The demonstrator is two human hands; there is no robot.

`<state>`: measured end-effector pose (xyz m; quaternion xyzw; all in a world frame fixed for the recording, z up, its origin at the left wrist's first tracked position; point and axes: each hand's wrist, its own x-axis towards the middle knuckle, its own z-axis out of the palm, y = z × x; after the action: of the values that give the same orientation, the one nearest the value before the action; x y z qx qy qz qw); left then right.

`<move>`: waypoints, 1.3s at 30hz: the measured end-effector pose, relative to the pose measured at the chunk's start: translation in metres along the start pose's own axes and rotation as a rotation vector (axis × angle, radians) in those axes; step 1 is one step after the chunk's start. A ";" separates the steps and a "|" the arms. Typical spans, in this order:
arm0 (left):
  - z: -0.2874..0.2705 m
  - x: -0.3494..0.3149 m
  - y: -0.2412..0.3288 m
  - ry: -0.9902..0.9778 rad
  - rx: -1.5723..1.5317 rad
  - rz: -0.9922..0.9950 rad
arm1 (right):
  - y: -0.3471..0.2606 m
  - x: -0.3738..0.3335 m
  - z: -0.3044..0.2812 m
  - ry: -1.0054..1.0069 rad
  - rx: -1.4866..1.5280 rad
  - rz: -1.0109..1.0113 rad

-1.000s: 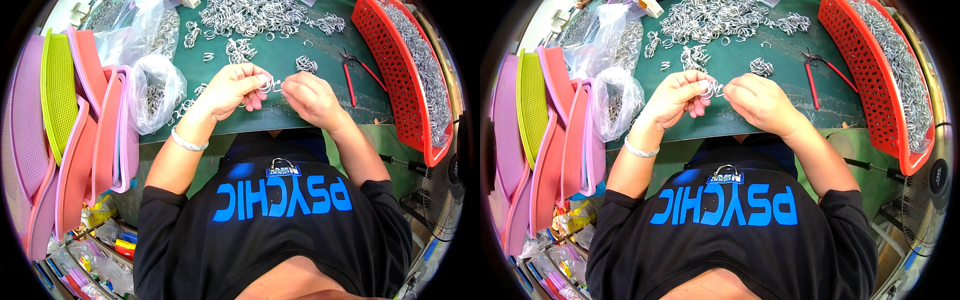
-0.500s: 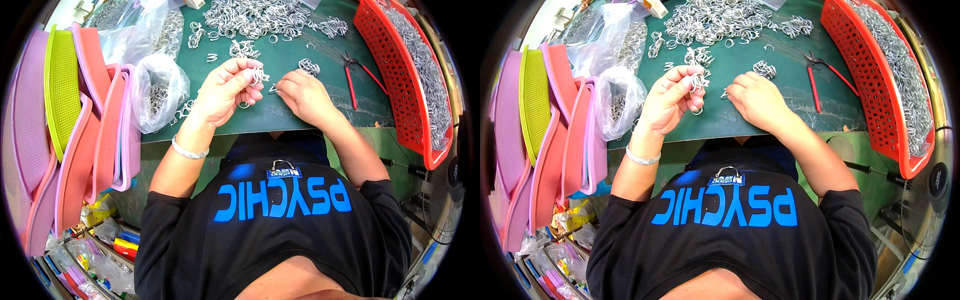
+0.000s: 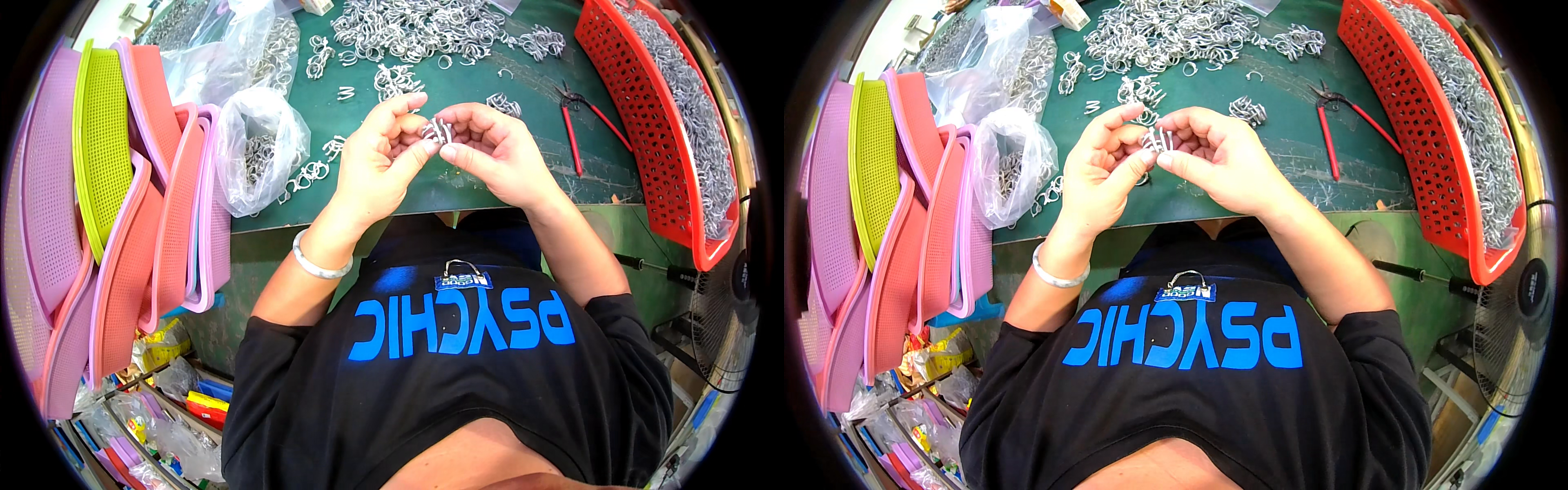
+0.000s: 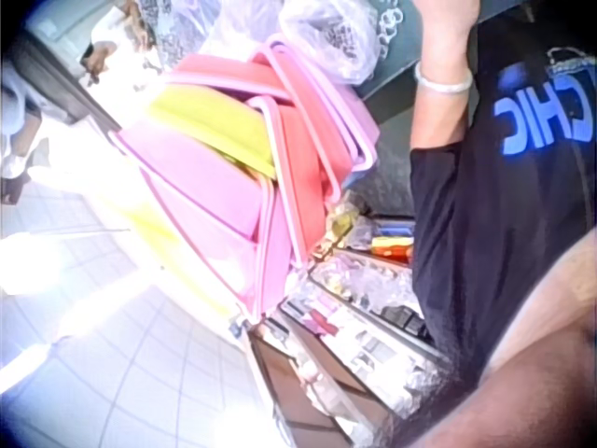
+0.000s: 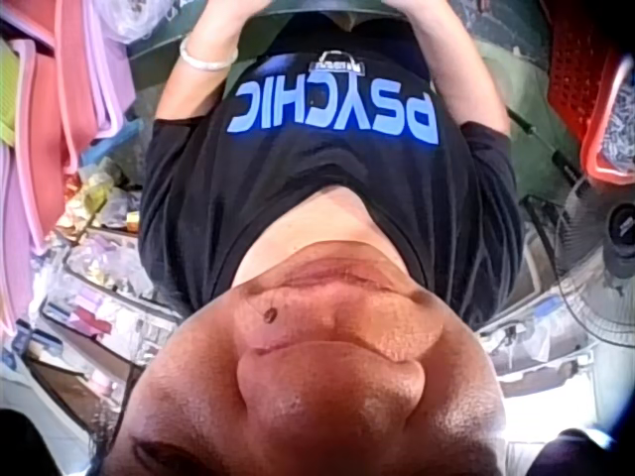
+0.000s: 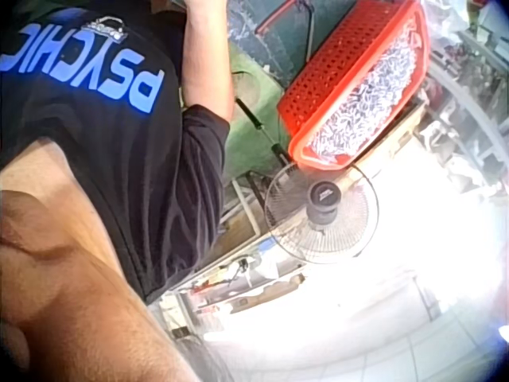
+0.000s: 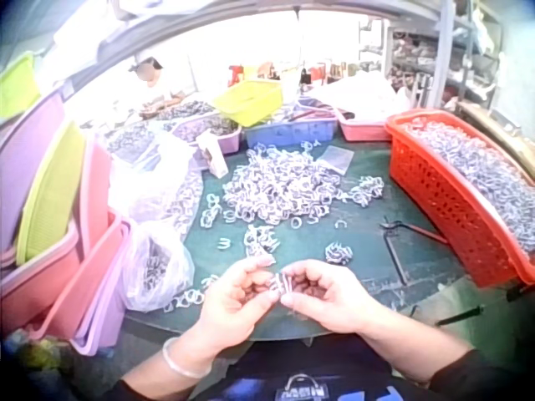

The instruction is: The person picks up metal links from a table, joins them together by hand, and uses pliers to secure the connections.

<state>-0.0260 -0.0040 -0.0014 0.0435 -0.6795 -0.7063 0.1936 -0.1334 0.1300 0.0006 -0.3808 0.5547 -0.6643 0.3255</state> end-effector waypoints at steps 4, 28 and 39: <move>0.001 0.001 -0.005 0.025 0.080 0.070 | 0.000 -0.001 -0.001 -0.023 0.108 -0.016; 0.012 -0.004 0.000 0.123 -0.309 -0.115 | 0.014 -0.009 0.009 0.159 -0.208 -0.436; 0.016 -0.009 -0.002 0.106 -0.170 0.121 | 0.015 -0.011 0.010 0.235 -0.362 -0.567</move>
<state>-0.0232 0.0140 -0.0039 0.0232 -0.6072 -0.7452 0.2745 -0.1197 0.1319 -0.0150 -0.4920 0.5693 -0.6586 -0.0107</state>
